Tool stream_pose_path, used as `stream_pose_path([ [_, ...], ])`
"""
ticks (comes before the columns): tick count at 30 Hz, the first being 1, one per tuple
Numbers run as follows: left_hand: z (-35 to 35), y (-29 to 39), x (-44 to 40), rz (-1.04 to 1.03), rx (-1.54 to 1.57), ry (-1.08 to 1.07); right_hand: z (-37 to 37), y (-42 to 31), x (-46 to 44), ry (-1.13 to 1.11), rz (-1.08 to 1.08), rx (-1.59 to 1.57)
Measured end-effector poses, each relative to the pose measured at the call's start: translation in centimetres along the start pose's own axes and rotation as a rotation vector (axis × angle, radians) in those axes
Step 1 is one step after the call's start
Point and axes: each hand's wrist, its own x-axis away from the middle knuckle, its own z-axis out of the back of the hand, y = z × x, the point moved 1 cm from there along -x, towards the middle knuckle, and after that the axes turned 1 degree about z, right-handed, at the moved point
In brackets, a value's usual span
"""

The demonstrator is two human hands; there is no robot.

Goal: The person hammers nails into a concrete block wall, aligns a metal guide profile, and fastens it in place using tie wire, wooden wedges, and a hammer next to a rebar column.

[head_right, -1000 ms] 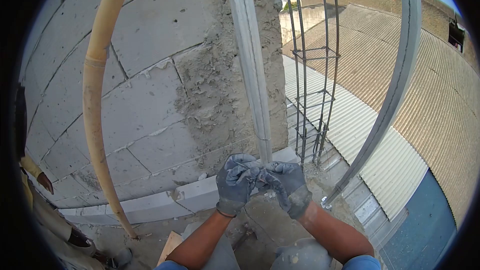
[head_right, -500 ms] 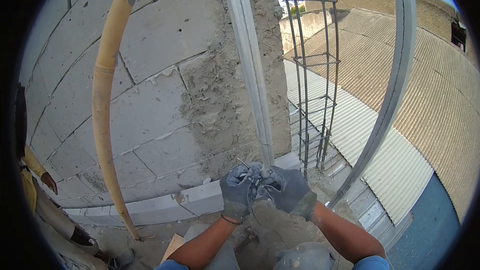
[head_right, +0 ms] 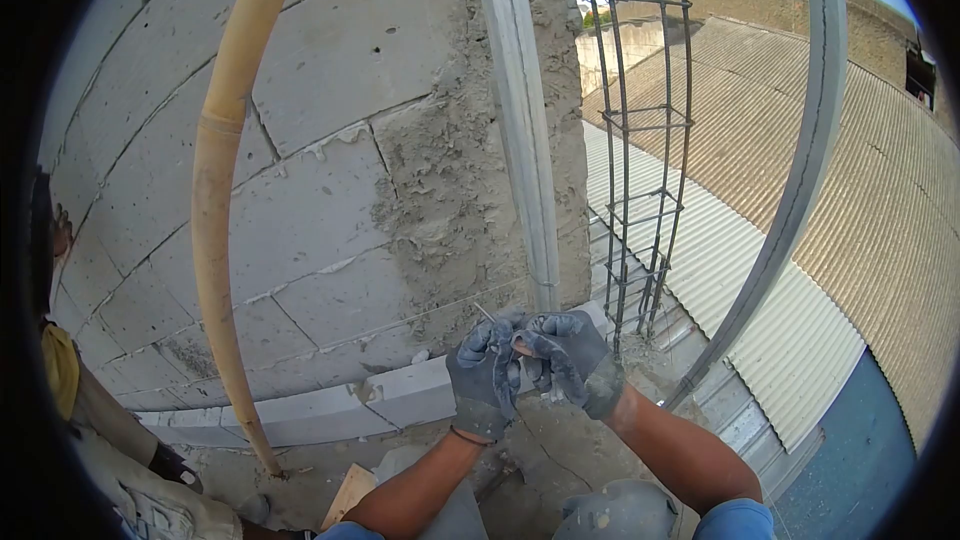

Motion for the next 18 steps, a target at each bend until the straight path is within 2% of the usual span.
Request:
stream_pose_path([
  [1,-0.1,0.2,0.1,-0.018,-0.063,0.042,-0.3,0.2,0.0,0.015,-0.064,-0.205],
  [3,0.4,-0.2,-0.2,-0.036,-0.125,0.083,-1.1,1.1,-0.4,0.040,-0.071,-0.239],
  [5,2.0,-1.3,-0.9,-0.290,-0.344,0.047,-1.0,2.0,-0.8,0.061,-0.073,-0.277],
  [6,1.8,-0.5,-0.6,-0.292,-0.347,0.046,-0.6,2.3,-0.9,-0.033,-0.093,-0.343],
  [7,1.1,0.8,0.0,-0.156,-0.172,0.011,-0.6,2.2,-1.0,-0.128,-0.115,-0.407],
  [8,0.8,1.4,0.3,-0.019,0.004,-0.025,-1.3,1.7,-0.7,-0.129,-0.114,-0.408],
  [10,1.0,1.0,0.2,0.001,0.012,-0.032,-3.3,-0.7,0.6,0.404,0.245,0.471],
  [11,1.1,0.7,0.2,0.023,0.023,-0.038,-3.0,-0.5,0.4,0.406,0.240,0.474],
  [12,1.0,0.6,0.2,0.028,0.027,-0.037,-2.8,-0.4,0.3,0.453,0.600,0.693],
  [13,0.6,0.6,0.0,0.048,0.167,-0.051,-2.8,-0.5,0.5,0.485,0.968,0.908],
  [14,0.4,0.7,-0.1,0.067,0.305,-0.064,-2.7,-0.5,0.8,0.420,0.964,0.926],
  [15,0.7,1.0,-0.2,0.071,0.308,-0.063,-2.6,-0.1,0.8,0.420,0.959,0.930],
  [17,1.2,1.8,-0.4,0.218,0.508,-0.285,-2.5,0.7,0.4,0.301,1.026,1.045],
  [18,0.4,2.4,-0.1,0.261,0.593,-0.245,-2.5,0.6,0.4,0.301,0.982,0.975],
])
